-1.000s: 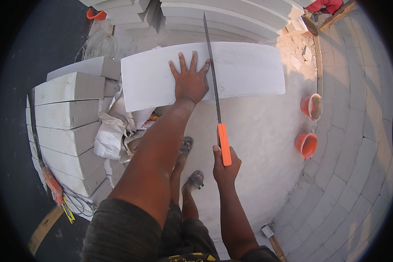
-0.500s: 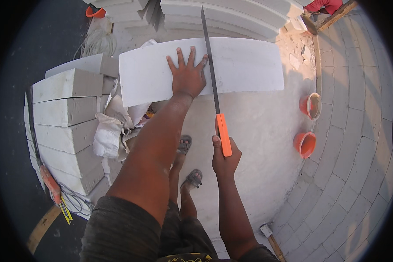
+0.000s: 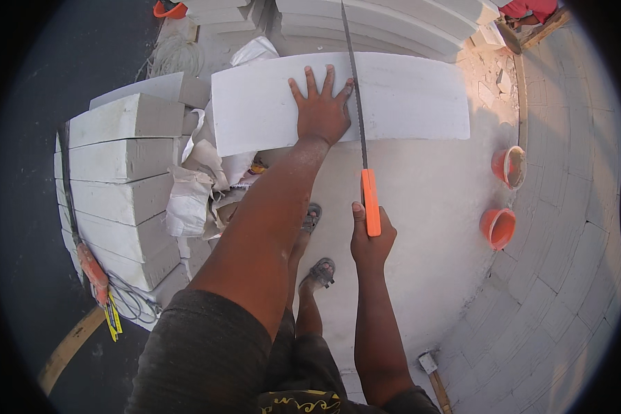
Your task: The person measures a white block with a tape measure, then uses a hand saw to cut it in half. After cutting, the person stacks the cut pieces with other blocks and measures the stack.
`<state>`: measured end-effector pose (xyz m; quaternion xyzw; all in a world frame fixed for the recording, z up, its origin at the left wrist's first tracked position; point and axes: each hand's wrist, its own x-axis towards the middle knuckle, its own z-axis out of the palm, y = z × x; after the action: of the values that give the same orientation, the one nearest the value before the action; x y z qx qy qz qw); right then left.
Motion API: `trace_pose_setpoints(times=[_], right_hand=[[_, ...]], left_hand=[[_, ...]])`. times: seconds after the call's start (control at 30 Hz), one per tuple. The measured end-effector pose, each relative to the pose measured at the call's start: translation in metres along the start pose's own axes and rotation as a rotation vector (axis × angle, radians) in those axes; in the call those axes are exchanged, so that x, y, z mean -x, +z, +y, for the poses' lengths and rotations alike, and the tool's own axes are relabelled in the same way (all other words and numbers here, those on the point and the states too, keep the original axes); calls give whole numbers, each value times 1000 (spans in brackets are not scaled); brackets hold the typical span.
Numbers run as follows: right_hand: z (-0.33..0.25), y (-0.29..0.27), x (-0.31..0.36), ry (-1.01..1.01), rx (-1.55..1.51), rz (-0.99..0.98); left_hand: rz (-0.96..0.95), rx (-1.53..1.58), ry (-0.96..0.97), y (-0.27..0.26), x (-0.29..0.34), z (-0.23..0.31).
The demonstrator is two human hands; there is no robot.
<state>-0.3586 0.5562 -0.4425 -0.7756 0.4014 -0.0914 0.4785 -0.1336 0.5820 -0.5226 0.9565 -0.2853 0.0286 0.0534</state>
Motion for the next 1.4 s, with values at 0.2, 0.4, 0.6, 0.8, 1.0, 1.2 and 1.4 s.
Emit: trace_pose_setpoints(times=[0.2, 0.4, 0.6, 0.8, 1.0, 1.2, 1.4], right_hand=[[4, 2, -2, -11, 2, -31], [-6, 1, 2, -43, -67, -96], [38, 4, -28, -133, -267, -154], [37, 6, -18, -219, -268, -299], [101, 18, -88, -58, -65, -386], [100, 19, -99, 3, -58, -455], [-6, -25, -26, 331, 29, -505]], left_hand=[[-71, 73, -19, -6, -1, -6], [-545, 149, 92, -80, 17, -38], [-828, 455, 49, -152, 244, -93], [-1404, 975, -983, -278, 567, -96], [-800, 1908, -1500, -377, 601, 42], [-542, 1822, -1484, -417, 598, 91], [575, 1351, -602, -567, 540, 84]])
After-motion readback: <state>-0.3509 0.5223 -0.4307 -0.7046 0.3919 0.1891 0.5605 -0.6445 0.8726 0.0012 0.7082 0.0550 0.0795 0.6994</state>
